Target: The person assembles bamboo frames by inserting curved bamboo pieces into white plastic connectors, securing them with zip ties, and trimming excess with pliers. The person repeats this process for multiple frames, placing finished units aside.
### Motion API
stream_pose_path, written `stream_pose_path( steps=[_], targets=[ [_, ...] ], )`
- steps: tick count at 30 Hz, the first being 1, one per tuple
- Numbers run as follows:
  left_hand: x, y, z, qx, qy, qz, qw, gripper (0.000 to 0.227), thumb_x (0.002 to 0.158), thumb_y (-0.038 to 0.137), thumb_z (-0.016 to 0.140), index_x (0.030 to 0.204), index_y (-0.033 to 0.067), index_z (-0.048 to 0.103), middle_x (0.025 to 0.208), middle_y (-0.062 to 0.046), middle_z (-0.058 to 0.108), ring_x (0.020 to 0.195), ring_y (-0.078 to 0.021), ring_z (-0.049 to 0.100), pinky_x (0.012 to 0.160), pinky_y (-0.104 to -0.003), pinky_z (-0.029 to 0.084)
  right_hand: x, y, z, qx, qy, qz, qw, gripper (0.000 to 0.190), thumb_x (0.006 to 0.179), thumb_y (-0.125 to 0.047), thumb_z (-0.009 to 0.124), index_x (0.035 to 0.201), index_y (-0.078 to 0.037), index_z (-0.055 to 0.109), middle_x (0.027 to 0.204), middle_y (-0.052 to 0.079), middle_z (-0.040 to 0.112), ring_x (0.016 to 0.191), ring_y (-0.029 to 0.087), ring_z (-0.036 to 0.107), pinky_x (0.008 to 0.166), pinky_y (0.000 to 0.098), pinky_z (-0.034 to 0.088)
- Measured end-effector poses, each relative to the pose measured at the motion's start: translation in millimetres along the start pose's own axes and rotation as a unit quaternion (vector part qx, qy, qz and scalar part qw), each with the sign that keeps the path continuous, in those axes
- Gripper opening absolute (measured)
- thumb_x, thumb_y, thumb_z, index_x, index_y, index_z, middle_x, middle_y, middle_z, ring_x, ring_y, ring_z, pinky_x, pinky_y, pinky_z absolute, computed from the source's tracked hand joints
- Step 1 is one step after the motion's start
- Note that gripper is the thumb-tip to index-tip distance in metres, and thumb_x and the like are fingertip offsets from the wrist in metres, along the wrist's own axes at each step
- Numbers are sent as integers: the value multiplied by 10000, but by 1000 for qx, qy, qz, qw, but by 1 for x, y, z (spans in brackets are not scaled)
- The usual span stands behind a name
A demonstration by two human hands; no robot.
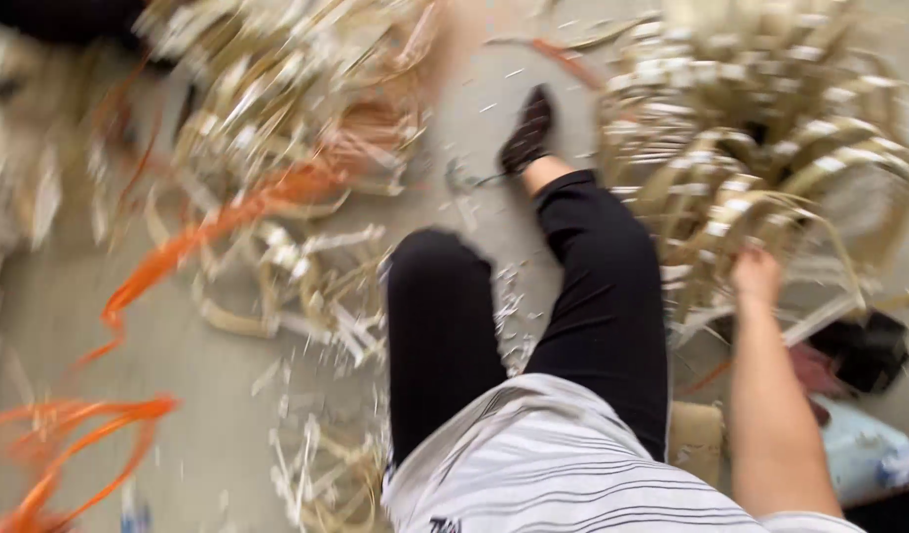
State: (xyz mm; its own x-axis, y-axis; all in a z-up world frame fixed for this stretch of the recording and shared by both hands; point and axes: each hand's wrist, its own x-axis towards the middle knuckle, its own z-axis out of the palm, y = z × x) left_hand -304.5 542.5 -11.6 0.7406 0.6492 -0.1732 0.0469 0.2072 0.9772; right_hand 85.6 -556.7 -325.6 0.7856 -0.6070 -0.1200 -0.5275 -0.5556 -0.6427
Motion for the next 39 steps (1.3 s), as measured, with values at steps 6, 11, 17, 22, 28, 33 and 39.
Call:
stream_pose_path(
  steps=[6,11,17,22,28,33,39],
  targets=[
    [-107,-207,-45,85,329,-333,880,163,1014,150,475,1006,102,631,784,-102,693,629,-219,650,552,-376,535,-1,-4,-56,-146,83,-131,977,167,996,-104,599,975,13,716,897,202,702,804,348,684,729,500,526],
    [-141,-249,-72,333,246,-346,842,229,969,241,594,1016,56,721,872,-160,740,714,-251,700,669,-365,538,-17,-46,-125,245,-44,-33,968,107,1180,-160,492,1226,-142,587,901,-44,621,720,73,590,624,255,472],
    [-35,-238,35,460,95,-210,857,328,936,314,709,1098,37,778,969,-144,762,824,-211,700,760,-337,543,-137,-179,-178,160,-113,-275,941,69,1211,-107,618,1192,-52,654,913,22,582,778,93,506,730,257,422],
    [17,-140,324,125,-149,21,981,324,999,270,641,1251,67,658,1081,-8,736,831,-74,716,723,-228,599,-307,-342,-168,49,-187,-446,874,140,969,-43,678,1100,0,702,1070,124,655,902,224,671,702,322,562],
    [-93,14,543,-12,-508,-45,860,649,1011,611,381,1358,105,596,959,-73,784,445,-32,496,416,-185,400,-380,-413,-187,-132,-216,-685,683,399,778,-88,765,1171,-157,748,987,33,666,956,221,651,951,420,485],
    [-133,18,585,231,-399,209,863,301,1064,129,552,1348,37,583,771,-144,734,686,-189,754,667,-346,588,-365,-372,-219,-7,9,-705,709,334,854,-226,781,1180,-181,722,1215,111,624,1199,293,582,1147,502,366],
    [-160,-1,588,304,-340,414,788,575,1034,49,592,1552,62,344,996,-190,716,791,-335,703,708,-405,577,-357,-292,-208,260,-49,-368,891,515,1054,-485,766,1238,-15,660,1179,76,607,997,136,656,867,303,565]
  ],
)
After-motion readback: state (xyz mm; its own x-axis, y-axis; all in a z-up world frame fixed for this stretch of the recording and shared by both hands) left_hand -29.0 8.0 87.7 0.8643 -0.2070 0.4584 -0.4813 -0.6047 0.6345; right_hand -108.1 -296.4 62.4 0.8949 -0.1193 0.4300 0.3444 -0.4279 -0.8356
